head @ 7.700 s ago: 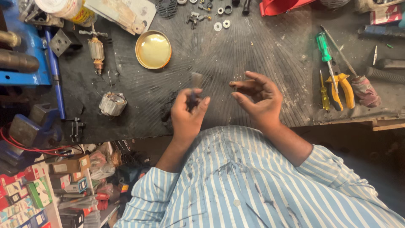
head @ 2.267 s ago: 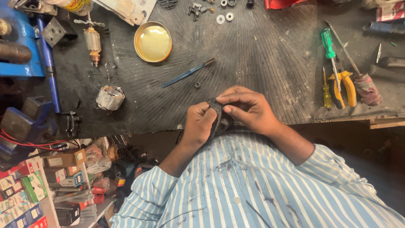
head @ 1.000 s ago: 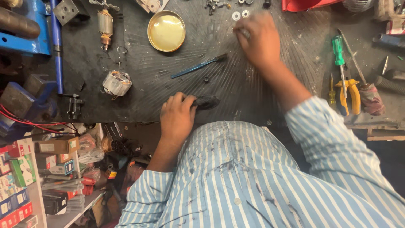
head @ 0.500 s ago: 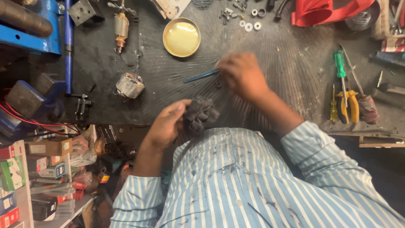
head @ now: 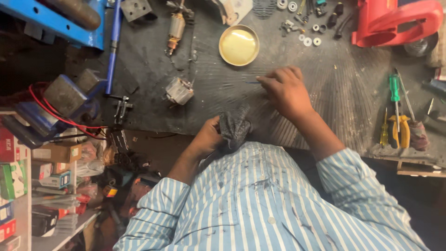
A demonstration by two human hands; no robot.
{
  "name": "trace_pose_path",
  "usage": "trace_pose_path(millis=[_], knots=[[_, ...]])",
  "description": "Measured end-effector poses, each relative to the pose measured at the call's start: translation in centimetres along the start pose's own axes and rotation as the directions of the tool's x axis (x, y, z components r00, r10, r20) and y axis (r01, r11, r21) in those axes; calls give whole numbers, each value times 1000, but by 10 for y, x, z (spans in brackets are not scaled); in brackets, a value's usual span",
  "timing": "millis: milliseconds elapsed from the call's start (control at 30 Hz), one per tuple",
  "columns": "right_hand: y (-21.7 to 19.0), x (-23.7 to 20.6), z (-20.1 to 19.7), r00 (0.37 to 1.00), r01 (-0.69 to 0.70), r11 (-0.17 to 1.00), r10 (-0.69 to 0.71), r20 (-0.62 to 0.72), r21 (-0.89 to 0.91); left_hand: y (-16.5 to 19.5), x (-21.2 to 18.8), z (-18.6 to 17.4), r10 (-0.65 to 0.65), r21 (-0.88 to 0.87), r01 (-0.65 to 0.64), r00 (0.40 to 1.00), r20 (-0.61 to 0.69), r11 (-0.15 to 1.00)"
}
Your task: The person cleans small electric motor components at a workbench. They wipe parts with a dark cloth, use a brush and a screwdriver on a motor housing, wipe the motor armature, and scrape and brush debris off a metal base plate.
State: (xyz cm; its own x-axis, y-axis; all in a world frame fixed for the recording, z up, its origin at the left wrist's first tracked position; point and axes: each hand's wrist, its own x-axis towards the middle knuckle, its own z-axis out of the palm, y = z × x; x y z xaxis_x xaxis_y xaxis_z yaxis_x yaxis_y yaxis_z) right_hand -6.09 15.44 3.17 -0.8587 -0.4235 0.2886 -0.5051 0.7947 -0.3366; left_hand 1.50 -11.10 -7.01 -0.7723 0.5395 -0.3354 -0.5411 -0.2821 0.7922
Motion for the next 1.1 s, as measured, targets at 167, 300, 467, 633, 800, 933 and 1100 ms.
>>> trace_pose_path(millis=[167, 300, 467, 633, 800, 933, 1100], knots=[[-53, -20, -27, 955, -60, 977, 115, -272, 205, 14, -9, 2, 80, 174, -53, 986, -148, 983], [-76, -28, -22, 922, -19, 871, 205, -330, 491, 37, -20, 10, 287, 788, 1, 931, -225, 615], [-85, -19, -3, 904, 398, 819, -275, -327, 412, 70, -41, 17, 310, 770, 1, 915, -259, 639], [-106, 20, 20, 847, 512, 788, -530, -49, 342, 76, -51, -6, 141, -207, -209, 943, -301, 956], [-120, 78, 55, 897, 398, 857, -439, 57, 326, 61, -58, -43, 181, -251, -490, 676, -714, 835], [-127, 98, 85, 979, 184, 981, -189, 79, 64, 51, -70, -57, 271, -101, -468, 659, -702, 878], [-120, 93, 105, 982, -37, 991, 11, 188, 132, 41, -73, -44, 337, 32, -399, 726, -599, 916]])
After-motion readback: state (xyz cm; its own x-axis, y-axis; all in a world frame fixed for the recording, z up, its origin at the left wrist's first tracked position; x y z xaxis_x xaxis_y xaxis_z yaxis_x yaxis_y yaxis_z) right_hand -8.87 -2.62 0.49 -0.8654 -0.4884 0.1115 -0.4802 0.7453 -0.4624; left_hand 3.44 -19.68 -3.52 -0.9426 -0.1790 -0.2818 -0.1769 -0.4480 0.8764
